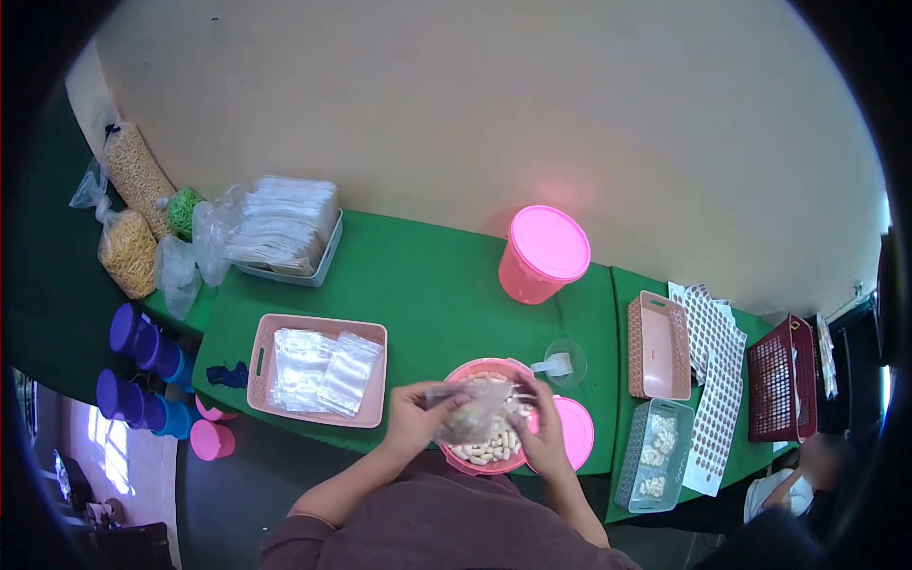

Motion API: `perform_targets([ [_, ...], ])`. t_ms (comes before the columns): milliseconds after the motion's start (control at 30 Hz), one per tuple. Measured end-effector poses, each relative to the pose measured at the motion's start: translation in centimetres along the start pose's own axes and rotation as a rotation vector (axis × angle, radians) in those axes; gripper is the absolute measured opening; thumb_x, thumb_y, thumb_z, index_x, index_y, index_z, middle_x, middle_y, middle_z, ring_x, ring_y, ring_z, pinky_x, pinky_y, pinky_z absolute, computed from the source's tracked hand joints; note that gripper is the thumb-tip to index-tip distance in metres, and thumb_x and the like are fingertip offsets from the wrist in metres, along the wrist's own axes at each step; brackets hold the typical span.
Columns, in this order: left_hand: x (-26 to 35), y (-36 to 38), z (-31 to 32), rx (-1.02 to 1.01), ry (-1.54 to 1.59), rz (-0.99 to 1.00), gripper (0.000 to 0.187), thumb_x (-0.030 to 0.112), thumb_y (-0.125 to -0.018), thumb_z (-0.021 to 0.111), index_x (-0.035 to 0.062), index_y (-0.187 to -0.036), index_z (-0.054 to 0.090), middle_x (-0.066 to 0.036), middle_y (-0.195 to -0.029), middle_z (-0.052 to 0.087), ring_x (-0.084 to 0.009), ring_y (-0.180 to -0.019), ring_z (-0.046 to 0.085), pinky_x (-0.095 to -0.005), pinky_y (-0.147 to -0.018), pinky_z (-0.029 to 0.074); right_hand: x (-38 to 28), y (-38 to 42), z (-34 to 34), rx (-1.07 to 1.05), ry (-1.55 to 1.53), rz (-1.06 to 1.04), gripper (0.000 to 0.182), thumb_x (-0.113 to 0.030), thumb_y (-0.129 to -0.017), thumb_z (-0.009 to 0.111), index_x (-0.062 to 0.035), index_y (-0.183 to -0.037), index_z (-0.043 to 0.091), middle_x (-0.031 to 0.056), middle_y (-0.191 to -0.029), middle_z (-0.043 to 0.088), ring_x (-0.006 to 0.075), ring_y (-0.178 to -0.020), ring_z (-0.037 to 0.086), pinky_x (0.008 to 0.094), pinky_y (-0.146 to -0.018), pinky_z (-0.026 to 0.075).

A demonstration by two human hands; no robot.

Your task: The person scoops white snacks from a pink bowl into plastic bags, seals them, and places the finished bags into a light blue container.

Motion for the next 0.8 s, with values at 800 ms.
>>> perform_targets([
  [800, -7.5, -5.0, -15.7, 0.032, -1.114, 0.013, 0.051, 0.013, -0.088, 0.061, -0.0004, -0.133, 0.044, -0.022, -0.135, 0.045, -0.0378, -0.127, 0.042, -0.0433, -0.108, 0.031, 3.7, 12.2, -27.0, 1.231, 0.324, 0.087, 0.031, -0.025, -0.098, 0.052, 0.0013, -0.104, 0.067, 0.0125, -0.098, 0.068, 0.0191, -0.095, 0.06, 0.0317, -0.088, 0.045],
])
Point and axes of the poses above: each hand's wrist, its own y-axis away from the middle knuckle, its own z-axis out of the palm, x = y × z, the point moved 9 cm from there along -y, towards the middle knuckle
